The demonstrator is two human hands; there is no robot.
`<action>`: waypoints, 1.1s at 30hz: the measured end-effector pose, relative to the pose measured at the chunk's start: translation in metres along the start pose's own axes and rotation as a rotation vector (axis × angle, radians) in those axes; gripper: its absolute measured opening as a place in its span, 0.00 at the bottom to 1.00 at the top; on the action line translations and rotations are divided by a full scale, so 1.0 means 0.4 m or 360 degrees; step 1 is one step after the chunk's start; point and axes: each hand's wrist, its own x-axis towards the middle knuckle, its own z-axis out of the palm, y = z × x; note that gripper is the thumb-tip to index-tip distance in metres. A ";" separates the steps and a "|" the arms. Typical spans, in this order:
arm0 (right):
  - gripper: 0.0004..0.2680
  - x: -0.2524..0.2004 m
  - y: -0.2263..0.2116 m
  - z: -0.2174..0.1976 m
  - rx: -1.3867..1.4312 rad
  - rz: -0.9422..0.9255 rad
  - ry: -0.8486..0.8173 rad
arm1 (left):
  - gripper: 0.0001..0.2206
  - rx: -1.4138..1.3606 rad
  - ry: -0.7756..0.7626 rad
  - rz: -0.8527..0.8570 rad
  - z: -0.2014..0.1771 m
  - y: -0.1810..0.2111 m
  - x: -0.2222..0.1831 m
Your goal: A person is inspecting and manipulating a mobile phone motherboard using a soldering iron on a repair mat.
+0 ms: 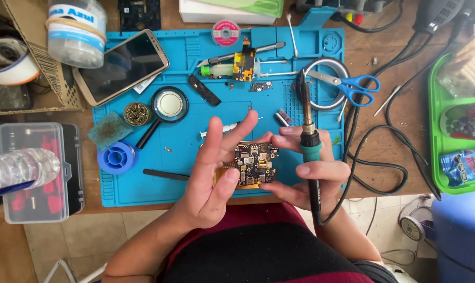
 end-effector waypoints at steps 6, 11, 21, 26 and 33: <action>0.24 0.008 -0.001 0.014 -0.0032 -0.0034 -0.0005 | 0.38 0.0005 -0.0028 -0.0090 -0.014 0.032 -0.003; 0.25 -0.019 0.017 0.020 0.0127 -0.0012 0.0158 | 0.40 0.0387 -0.0073 -0.0147 -0.019 0.068 0.017; 0.23 0.006 -0.046 0.049 0.0122 -0.0008 0.0173 | 0.41 0.0222 0.0159 -0.0755 -0.017 0.074 0.002; 0.22 -0.010 -0.058 0.054 0.0140 0.0051 0.0162 | 0.38 0.0146 0.0164 -0.0636 -0.021 0.055 -0.016; 0.19 -0.004 -0.054 0.035 0.0097 -0.0035 0.0079 | 0.36 -0.0004 0.0166 -0.0318 0.001 0.046 -0.019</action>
